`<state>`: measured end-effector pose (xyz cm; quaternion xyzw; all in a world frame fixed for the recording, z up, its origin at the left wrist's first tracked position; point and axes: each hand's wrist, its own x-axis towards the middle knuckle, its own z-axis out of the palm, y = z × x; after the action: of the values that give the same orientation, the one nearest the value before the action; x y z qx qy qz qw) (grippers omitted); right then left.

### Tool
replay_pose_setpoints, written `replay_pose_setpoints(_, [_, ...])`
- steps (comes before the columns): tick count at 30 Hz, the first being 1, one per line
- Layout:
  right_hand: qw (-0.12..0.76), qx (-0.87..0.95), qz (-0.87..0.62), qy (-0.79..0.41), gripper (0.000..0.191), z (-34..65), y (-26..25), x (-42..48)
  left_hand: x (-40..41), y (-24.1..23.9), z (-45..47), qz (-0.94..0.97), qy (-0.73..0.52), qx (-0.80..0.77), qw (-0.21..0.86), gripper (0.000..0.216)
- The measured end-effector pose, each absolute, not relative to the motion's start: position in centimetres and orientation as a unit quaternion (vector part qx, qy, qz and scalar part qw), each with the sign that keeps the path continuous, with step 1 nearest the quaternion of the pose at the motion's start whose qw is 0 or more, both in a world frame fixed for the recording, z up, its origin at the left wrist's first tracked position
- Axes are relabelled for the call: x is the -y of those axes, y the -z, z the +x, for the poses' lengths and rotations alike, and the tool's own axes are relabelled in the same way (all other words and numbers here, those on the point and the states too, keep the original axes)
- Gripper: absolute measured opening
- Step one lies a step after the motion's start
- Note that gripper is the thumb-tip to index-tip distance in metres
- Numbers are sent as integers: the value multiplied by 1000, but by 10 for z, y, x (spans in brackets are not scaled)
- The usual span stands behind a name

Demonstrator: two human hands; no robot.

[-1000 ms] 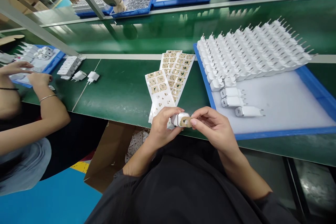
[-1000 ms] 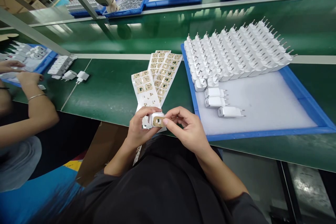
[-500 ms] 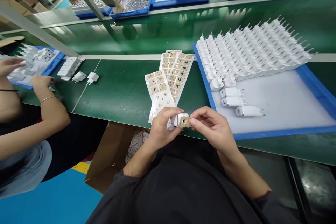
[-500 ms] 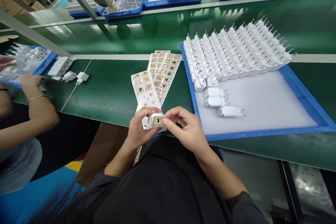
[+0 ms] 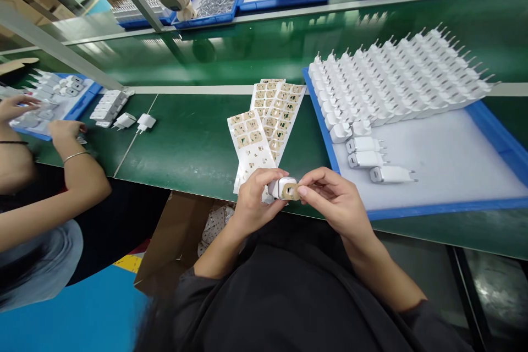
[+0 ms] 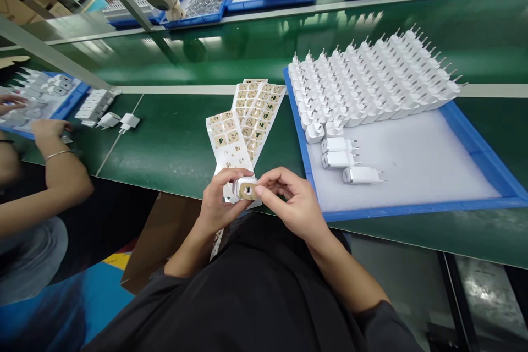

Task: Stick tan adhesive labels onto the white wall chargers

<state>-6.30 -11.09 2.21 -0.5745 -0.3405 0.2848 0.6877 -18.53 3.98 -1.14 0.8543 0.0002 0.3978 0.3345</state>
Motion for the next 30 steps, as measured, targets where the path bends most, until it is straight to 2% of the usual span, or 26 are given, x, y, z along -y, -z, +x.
replay_pose_setpoints(9, [677,337,-589,-284,22,-63,-23,110,-41,12,-185,858,-397,2,326,54])
replay_pose_setpoints(18, [671,334,-598,-283,19,-61,-20,109,-43,15,-183,863,-399,3,310,53])
replay_pose_setpoints(30, [643,313,-652,-254,19,-51,7,93,-55,58,-157,853,-435,15,290,49])
